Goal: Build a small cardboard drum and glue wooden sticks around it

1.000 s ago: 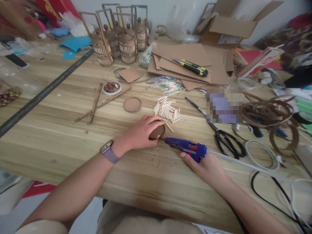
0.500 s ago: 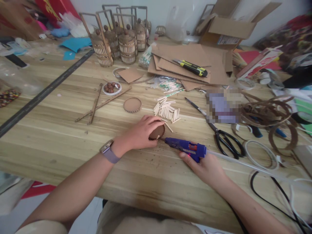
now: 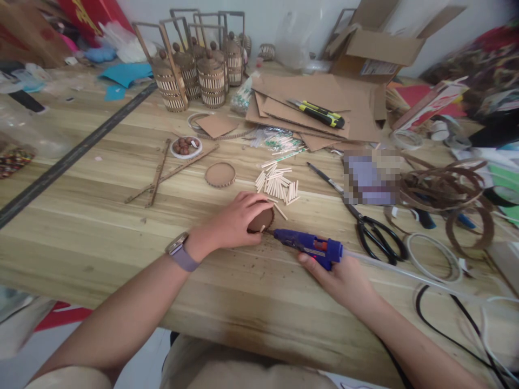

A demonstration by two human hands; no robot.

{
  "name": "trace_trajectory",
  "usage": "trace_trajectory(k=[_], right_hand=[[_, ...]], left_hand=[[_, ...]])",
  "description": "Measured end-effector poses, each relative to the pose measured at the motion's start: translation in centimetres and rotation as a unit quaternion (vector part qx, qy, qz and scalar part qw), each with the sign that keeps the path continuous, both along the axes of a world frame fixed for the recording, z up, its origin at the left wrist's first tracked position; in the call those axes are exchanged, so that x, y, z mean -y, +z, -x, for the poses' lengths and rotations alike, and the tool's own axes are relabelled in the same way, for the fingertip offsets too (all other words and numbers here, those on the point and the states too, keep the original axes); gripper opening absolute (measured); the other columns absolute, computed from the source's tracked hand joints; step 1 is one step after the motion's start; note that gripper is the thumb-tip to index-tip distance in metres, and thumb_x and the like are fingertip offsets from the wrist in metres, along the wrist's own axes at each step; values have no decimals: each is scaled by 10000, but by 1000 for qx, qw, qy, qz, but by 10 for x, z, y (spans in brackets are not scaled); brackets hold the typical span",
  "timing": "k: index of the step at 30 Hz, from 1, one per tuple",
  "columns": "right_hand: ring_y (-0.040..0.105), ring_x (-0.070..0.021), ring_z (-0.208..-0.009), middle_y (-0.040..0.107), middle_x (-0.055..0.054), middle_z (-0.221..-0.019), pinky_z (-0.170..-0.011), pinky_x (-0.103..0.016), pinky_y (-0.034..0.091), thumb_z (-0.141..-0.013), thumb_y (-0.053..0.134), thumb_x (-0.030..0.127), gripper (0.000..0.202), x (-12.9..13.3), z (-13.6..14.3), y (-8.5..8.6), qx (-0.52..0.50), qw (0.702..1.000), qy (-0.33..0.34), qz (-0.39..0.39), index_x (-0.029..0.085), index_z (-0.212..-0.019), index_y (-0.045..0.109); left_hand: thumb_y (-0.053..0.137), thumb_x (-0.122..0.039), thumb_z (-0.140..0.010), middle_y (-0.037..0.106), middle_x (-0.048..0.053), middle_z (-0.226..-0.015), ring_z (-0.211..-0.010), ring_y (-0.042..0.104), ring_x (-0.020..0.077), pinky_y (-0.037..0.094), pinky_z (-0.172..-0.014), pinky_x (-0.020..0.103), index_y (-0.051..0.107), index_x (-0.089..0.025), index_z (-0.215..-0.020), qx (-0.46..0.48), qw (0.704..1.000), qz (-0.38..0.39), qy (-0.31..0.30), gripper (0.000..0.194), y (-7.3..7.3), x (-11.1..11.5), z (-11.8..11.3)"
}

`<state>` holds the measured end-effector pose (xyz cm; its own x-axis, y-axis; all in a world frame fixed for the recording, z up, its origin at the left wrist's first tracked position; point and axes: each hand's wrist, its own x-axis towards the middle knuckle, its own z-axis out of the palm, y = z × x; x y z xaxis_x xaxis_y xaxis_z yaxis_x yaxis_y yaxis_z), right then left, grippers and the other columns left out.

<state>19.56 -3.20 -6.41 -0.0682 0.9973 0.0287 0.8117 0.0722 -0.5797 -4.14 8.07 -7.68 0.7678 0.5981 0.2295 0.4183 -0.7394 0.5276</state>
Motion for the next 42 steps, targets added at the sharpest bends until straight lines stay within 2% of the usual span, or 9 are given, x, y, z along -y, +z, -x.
trace_trajectory(k=[15,19,22,24,28,30,34,38,42], right_hand=[[710,-285,-848,756,-108,-922,-693,-350,549,-832,515,522,402,0,3,-1,-16,1000,-17,4,198,-930,732],[670,-248,-725,722,-77,-786,-622,-322,522,-821,522,564,404,-5,1,3,-62,996,-59,19,210,-863,714],[534,-164,-520,595,-30,-583,-480,-270,431,-809,513,690,523,-8,-8,13,-146,980,-77,115,197,-737,672],[485,-132,-488,549,-19,-547,-456,-249,399,-779,517,758,610,-8,-16,22,-223,949,-42,219,172,-710,669],[606,-164,-660,673,-104,-811,-587,-282,503,-744,607,731,592,-5,-25,37,-307,880,30,362,143,-789,666],[610,-166,-649,664,-90,-789,-581,-287,501,-770,582,722,573,-4,-28,40,-263,888,31,376,153,-806,641],[545,-154,-548,596,-27,-610,-501,-259,388,-861,463,683,536,-7,-34,46,-33,941,77,329,182,-801,642],[518,-158,-529,607,-24,-591,-503,-267,304,-894,493,567,444,-21,-33,62,192,942,96,259,210,-656,609],[563,-164,-615,665,-23,-695,-567,-264,323,-908,545,380,252,-49,-9,69,229,960,61,148,214,-739,630]], left_hand=[[652,-160,-715,503,134,-1376,-1268,431,309,384,-1102,491,505,-161,-1335,-3,1000,-7,-1,638,-1,0,-1],[676,-171,-704,492,125,-1395,-1289,423,312,380,-1106,501,488,-193,-1350,-7,1000,8,-8,673,-2,1,-1],[684,-178,-704,488,121,-1405,-1299,424,311,378,-1110,507,473,-206,-1363,-6,1000,18,-7,693,-2,1,-1],[683,-179,-710,488,127,-1406,-1302,425,310,375,-1114,505,472,-198,-1365,-4,1000,17,-7,688,-2,1,-1],[679,-177,-719,492,121,-1409,-1310,423,311,371,-1120,507,476,-209,-1363,-3,1000,6,-8,676,-2,1,0],[673,-175,-724,493,123,-1408,-1316,416,311,367,-1125,507,477,-203,-1363,-5,1000,2,-9,669,-3,1,-1],[661,-174,-725,492,133,-1405,-1317,412,310,365,-1131,499,484,-179,-1357,-9,1000,2,-6,656,-2,1,-1],[654,-171,-719,483,139,-1410,-1319,408,314,361,-1134,493,483,-164,-1363,-10,1000,12,-10,666,-1,2,-2],[647,-166,-715,485,122,-1406,-1322,408,311,360,-1133,496,480,-194,-1368,0,1000,20,-7,675,1,2,-2]])
